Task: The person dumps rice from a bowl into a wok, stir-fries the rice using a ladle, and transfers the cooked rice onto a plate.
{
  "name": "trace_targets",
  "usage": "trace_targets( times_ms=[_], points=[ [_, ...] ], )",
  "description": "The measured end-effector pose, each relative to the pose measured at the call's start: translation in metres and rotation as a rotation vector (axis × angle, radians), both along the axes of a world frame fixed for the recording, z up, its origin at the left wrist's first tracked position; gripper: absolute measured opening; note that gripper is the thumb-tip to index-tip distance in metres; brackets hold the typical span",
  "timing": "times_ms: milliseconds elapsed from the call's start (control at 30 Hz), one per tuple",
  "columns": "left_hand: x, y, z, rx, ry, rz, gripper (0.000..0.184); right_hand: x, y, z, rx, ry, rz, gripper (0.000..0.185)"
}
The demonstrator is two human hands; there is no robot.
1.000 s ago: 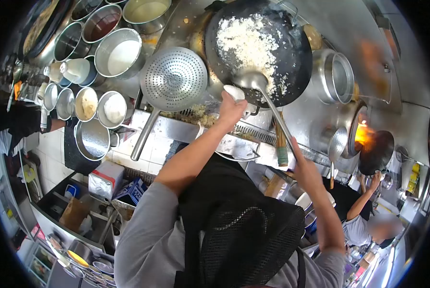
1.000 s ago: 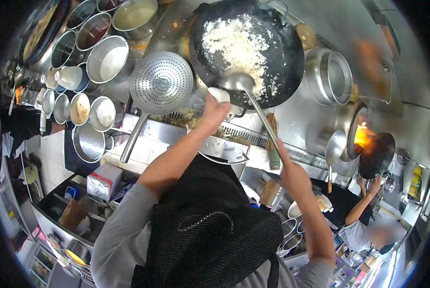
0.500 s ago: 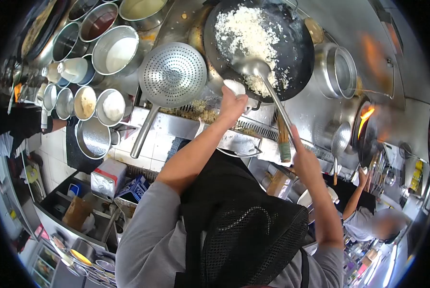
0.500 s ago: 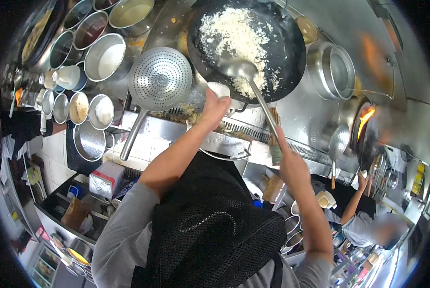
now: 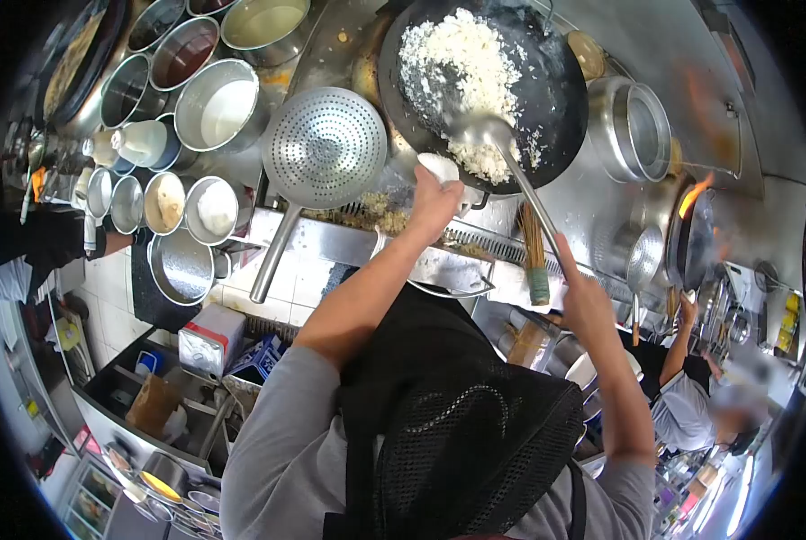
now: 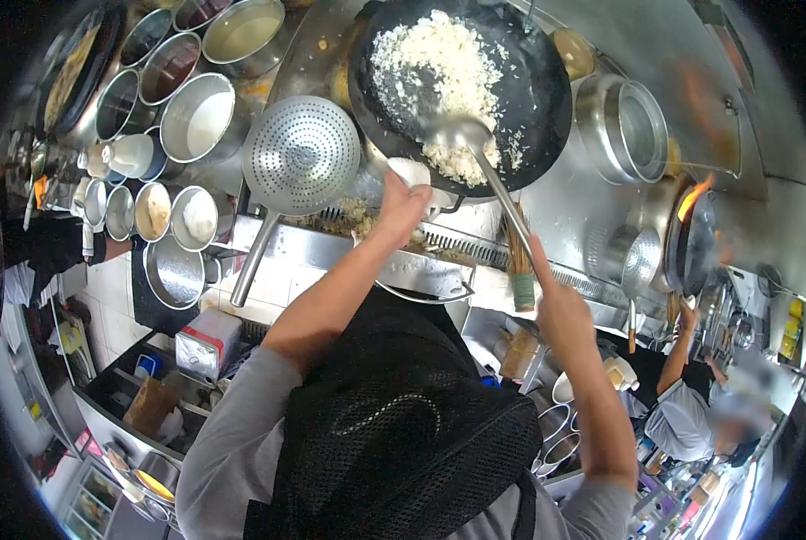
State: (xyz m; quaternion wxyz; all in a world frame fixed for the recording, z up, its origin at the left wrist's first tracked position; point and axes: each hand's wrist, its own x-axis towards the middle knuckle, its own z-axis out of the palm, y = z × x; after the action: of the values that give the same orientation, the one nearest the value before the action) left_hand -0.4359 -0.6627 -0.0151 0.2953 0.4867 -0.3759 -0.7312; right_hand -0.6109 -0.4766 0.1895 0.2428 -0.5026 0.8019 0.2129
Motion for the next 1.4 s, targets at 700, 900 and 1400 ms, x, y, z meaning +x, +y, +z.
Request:
trace_targets(
  times_ms=[700,900,1400],
  points=[
    [-0.01,0.008,-0.034,0.006,0.083,0.01,0.063,-0.045,-0.057,-0.085,-0.27,0.187,-0.011,0.102],
    [-0.006,0.003,-0.029,0.003,0.058,-0.031,0.072,-0.028,0.01,0.012,0.0,0.117,-0.043,0.102],
    [-0.011,0.006,-0.049,-0.064,0.17,0.037,0.057,-0.065,0.023,0.136,-0.288,-0.022,0.057,0.061]
  ],
)
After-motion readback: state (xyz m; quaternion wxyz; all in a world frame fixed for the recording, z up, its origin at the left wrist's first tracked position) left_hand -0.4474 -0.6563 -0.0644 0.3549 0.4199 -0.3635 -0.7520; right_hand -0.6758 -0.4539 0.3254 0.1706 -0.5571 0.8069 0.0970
